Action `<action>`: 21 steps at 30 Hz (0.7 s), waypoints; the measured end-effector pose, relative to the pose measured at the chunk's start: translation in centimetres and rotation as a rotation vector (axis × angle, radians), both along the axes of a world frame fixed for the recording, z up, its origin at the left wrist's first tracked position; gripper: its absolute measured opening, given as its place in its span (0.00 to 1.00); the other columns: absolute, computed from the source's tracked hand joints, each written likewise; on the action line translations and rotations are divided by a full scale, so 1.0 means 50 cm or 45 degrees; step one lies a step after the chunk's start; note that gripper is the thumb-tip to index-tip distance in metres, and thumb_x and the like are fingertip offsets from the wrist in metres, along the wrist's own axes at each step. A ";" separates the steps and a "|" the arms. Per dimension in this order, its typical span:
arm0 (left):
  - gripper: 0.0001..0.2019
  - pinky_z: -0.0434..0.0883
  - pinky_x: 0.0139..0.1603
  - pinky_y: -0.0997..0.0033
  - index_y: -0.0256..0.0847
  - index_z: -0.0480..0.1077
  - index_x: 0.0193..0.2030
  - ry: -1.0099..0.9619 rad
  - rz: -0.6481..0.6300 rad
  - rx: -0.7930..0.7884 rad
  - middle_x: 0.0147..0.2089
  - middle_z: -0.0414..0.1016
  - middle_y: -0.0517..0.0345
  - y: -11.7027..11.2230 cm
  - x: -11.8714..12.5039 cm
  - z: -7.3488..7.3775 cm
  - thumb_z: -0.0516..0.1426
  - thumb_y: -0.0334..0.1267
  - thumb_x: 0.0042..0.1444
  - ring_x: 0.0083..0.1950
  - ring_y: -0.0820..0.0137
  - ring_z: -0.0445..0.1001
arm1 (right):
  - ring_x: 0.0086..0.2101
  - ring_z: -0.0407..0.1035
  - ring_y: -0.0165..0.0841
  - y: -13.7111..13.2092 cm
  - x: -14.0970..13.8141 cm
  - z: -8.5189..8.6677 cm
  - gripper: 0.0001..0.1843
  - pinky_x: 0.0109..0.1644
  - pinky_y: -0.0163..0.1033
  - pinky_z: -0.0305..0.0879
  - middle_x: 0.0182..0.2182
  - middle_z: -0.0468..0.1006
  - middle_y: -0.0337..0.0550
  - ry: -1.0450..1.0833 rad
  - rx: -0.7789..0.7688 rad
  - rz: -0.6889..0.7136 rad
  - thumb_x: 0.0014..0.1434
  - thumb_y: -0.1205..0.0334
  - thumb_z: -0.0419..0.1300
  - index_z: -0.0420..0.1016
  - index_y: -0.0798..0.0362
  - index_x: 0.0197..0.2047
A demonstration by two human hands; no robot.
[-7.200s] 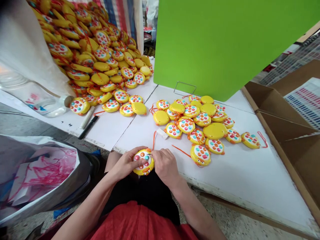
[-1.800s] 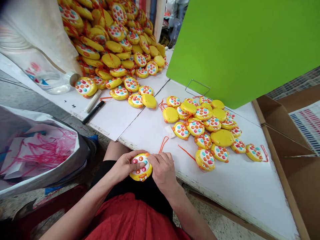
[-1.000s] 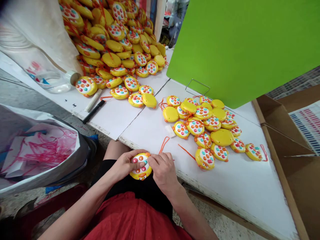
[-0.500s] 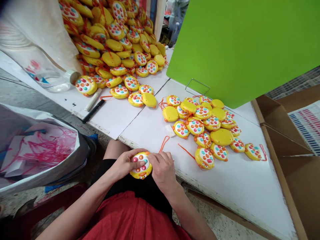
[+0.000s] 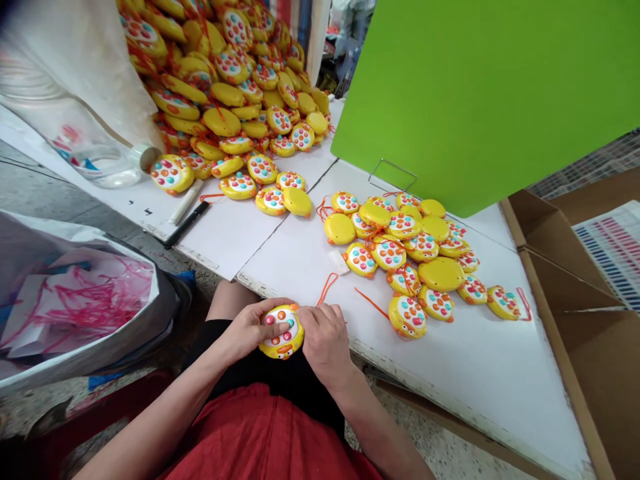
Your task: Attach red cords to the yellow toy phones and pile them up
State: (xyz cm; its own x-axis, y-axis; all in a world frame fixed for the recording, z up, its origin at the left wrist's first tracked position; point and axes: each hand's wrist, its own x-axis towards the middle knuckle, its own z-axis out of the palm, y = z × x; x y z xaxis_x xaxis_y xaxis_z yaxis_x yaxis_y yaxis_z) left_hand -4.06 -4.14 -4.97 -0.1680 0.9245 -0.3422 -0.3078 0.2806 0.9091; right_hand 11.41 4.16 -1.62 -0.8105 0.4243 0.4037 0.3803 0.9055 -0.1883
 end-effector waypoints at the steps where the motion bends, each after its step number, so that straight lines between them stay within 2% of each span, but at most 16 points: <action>1: 0.25 0.70 0.47 0.64 0.37 0.72 0.50 -0.004 -0.003 0.000 0.43 0.78 0.53 0.000 0.000 0.000 0.65 0.41 0.44 0.42 0.62 0.76 | 0.30 0.62 0.33 0.000 0.000 -0.001 0.09 0.36 0.41 0.53 0.27 0.75 0.42 0.002 0.010 -0.005 0.63 0.72 0.51 0.72 0.55 0.37; 4: 0.25 0.70 0.48 0.64 0.38 0.72 0.50 -0.004 -0.004 0.005 0.43 0.78 0.53 0.000 0.000 -0.002 0.66 0.41 0.43 0.42 0.62 0.76 | 0.31 0.63 0.34 0.002 0.002 -0.001 0.09 0.36 0.41 0.53 0.30 0.76 0.43 -0.029 0.030 0.037 0.63 0.72 0.51 0.72 0.54 0.37; 9: 0.25 0.70 0.48 0.64 0.38 0.73 0.50 -0.009 0.008 0.001 0.43 0.78 0.53 -0.002 0.000 -0.004 0.66 0.42 0.43 0.42 0.63 0.76 | 0.30 0.64 0.34 0.000 0.001 0.003 0.09 0.36 0.41 0.54 0.28 0.75 0.42 -0.007 0.005 0.003 0.63 0.72 0.52 0.72 0.54 0.37; 12: 0.26 0.70 0.48 0.65 0.38 0.72 0.50 -0.042 -0.003 0.004 0.43 0.78 0.53 -0.001 0.000 -0.006 0.67 0.42 0.42 0.42 0.63 0.76 | 0.30 0.64 0.34 -0.001 0.001 0.006 0.10 0.36 0.42 0.54 0.30 0.77 0.42 -0.015 -0.017 0.053 0.63 0.72 0.50 0.72 0.54 0.38; 16: 0.27 0.71 0.46 0.64 0.38 0.72 0.50 -0.087 0.009 -0.030 0.42 0.78 0.52 0.002 0.001 -0.005 0.67 0.42 0.41 0.40 0.63 0.76 | 0.31 0.65 0.35 0.032 0.016 -0.002 0.15 0.38 0.42 0.57 0.32 0.77 0.43 -0.051 -0.038 0.050 0.65 0.72 0.46 0.73 0.54 0.43; 19: 0.29 0.71 0.43 0.64 0.36 0.72 0.48 -0.183 0.058 -0.057 0.40 0.78 0.51 -0.006 0.007 0.008 0.69 0.43 0.37 0.38 0.64 0.76 | 0.36 0.68 0.37 0.082 0.039 -0.012 0.21 0.43 0.45 0.60 0.40 0.78 0.48 0.001 0.121 -0.057 0.62 0.75 0.44 0.69 0.55 0.53; 21: 0.30 0.71 0.41 0.65 0.36 0.72 0.46 -0.255 0.105 -0.039 0.38 0.78 0.51 -0.014 0.014 0.019 0.70 0.44 0.34 0.36 0.65 0.75 | 0.46 0.67 0.42 0.110 0.052 -0.021 0.24 0.48 0.48 0.61 0.52 0.74 0.52 0.049 0.210 -0.164 0.60 0.74 0.46 0.67 0.53 0.58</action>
State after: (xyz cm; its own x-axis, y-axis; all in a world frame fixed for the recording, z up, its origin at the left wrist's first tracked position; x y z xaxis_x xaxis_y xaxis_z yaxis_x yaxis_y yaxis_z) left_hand -3.33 -4.83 -4.01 -0.1686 0.8990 -0.4042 -0.5043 0.2736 0.8190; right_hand 14.01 9.68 -2.66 -0.7364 0.4489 0.5061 0.4903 0.8696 -0.0580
